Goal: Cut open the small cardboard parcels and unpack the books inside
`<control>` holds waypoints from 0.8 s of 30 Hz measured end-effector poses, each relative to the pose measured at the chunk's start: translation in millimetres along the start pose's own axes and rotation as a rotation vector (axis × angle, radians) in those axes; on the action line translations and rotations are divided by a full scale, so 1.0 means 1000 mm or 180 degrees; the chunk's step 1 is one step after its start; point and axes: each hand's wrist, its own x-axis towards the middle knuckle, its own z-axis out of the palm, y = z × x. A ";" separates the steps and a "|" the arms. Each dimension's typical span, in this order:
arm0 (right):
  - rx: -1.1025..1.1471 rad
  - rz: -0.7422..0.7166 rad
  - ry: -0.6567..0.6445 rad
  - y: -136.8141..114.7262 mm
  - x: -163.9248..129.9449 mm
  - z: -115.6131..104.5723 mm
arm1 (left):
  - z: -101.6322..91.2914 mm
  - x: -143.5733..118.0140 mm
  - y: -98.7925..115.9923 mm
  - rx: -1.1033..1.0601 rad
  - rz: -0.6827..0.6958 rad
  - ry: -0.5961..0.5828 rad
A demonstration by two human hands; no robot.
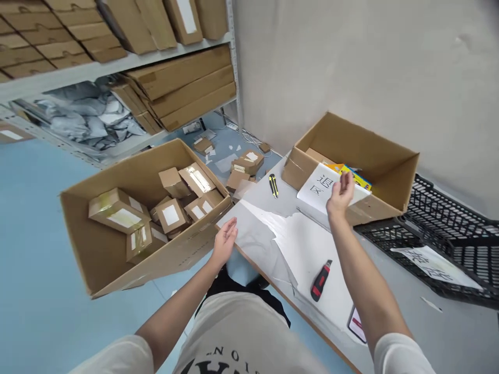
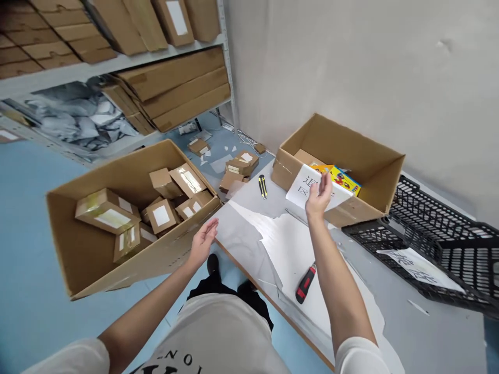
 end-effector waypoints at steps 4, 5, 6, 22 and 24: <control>0.0275 -0.0184 -0.0783 -0.030 -0.044 0.076 | -0.052 0.026 0.017 -0.0053 0.0566 0.0401; 0.0298 -0.0169 -0.0943 -0.037 -0.053 0.095 | -0.068 0.032 0.022 -0.0049 0.0648 0.0577; 0.0321 -0.0147 -0.1096 -0.043 -0.063 0.114 | -0.086 0.036 0.027 -0.0036 0.0715 0.0778; 0.0208 0.0230 -0.3134 -0.072 -0.213 0.421 | -0.385 0.058 0.009 0.0272 0.0238 0.2994; 0.0230 0.0241 -0.3302 -0.073 -0.237 0.460 | -0.410 0.065 -0.009 0.0253 0.0103 0.3179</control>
